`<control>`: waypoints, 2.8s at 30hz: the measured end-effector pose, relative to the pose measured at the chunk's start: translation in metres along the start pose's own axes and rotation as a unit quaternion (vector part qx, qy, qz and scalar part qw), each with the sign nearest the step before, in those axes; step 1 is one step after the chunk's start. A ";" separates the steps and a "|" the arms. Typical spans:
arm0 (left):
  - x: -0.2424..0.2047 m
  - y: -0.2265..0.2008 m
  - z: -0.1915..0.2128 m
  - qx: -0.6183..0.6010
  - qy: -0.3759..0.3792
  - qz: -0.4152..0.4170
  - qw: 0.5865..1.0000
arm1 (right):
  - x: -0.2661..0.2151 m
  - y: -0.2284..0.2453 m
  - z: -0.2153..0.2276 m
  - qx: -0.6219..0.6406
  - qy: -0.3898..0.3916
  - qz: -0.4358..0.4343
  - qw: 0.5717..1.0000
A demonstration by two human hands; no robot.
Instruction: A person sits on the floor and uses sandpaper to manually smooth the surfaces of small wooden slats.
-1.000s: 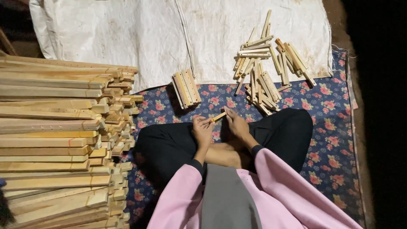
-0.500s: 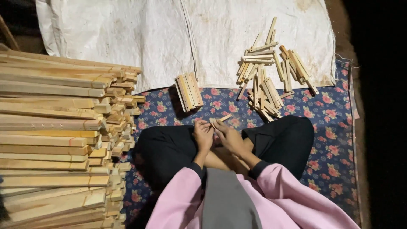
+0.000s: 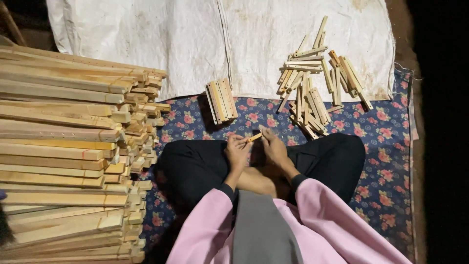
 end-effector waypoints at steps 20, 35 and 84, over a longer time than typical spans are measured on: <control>0.007 0.089 -0.041 0.075 0.071 0.101 0.989 | -0.039 0.004 -0.021 0.630 -0.141 -0.256 0.719; 0.039 -0.081 0.010 0.219 -0.098 -0.012 0.971 | 0.027 0.112 -0.002 0.436 0.040 -0.014 0.899; 0.068 -0.004 -0.181 0.297 0.081 -0.020 0.951 | 0.057 -0.021 0.054 0.300 -0.138 -0.106 0.938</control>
Point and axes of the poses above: each hand's wrist, its own x-axis towards the middle knuckle, its own z-axis out of the back of the hand, y = z × x, the point moved 1 cm from there along x, towards the middle knuckle, and after that the axes turned 14 degrees about x, right-handed, at the moved point
